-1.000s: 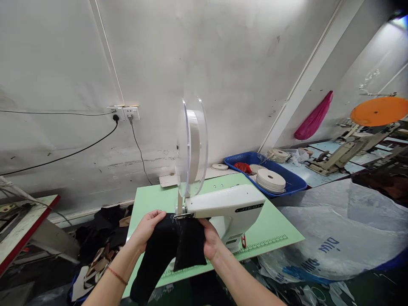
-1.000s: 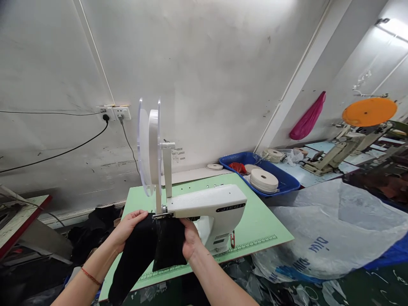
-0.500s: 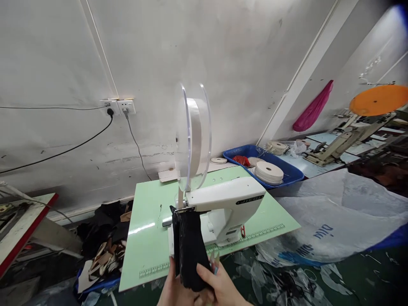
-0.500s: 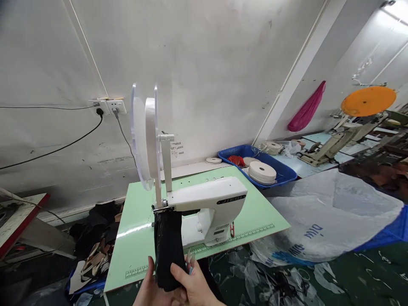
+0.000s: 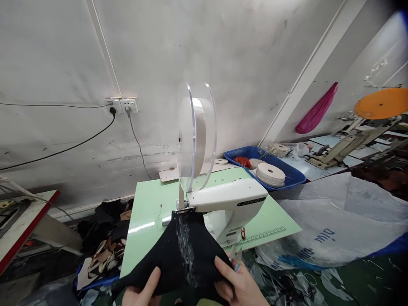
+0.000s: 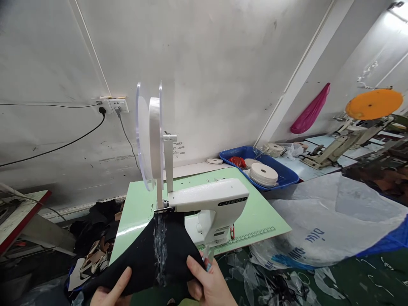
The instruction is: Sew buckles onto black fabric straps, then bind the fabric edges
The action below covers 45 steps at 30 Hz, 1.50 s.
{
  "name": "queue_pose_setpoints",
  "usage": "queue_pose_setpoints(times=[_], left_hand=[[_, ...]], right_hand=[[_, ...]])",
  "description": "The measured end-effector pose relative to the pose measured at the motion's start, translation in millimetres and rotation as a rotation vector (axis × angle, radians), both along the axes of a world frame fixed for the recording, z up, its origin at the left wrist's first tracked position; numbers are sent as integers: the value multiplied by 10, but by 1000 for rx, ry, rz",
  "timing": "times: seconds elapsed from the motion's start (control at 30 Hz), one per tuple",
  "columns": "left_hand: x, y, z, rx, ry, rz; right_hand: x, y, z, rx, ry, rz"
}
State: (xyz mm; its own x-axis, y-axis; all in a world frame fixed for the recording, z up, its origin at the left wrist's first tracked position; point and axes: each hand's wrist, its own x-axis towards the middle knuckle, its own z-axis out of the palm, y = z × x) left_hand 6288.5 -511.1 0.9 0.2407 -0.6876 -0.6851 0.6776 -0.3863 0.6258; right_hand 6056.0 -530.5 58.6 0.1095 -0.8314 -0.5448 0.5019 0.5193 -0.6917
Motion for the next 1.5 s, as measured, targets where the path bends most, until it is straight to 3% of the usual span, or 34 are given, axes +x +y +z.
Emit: queue_pose_setpoints(times=[0.23,0.5,0.8,1.0,1.13,1.23,1.3,1.4,1.5], left_hand=[[-155,-269,489,-60,62,24],[-206,-539,858,25,77,64],[-198,-768,881,-46,9,65],[-167,-903,800,-65,-23,59],[-167,-964,775,-74,-12,41],[-196,-925,795,-104,8,-24],[-234,-880,800,-126,16,-112],[-305,-843,791,-182,-29,-178],[-359,-845,785,-236,-96,-170]], right_hand=[[-5,-207,27,-38,-94,-27],[-15,-441,-66,-85,-165,-41],[28,-653,-189,-148,-184,-25],[84,-791,-230,-184,-71,-39],[17,-835,-261,-213,134,-20],[-141,-719,-226,-272,371,-35],[-228,-618,-149,-442,687,4],[-230,-575,35,-868,1184,195],[-108,-692,210,-1190,1421,264]])
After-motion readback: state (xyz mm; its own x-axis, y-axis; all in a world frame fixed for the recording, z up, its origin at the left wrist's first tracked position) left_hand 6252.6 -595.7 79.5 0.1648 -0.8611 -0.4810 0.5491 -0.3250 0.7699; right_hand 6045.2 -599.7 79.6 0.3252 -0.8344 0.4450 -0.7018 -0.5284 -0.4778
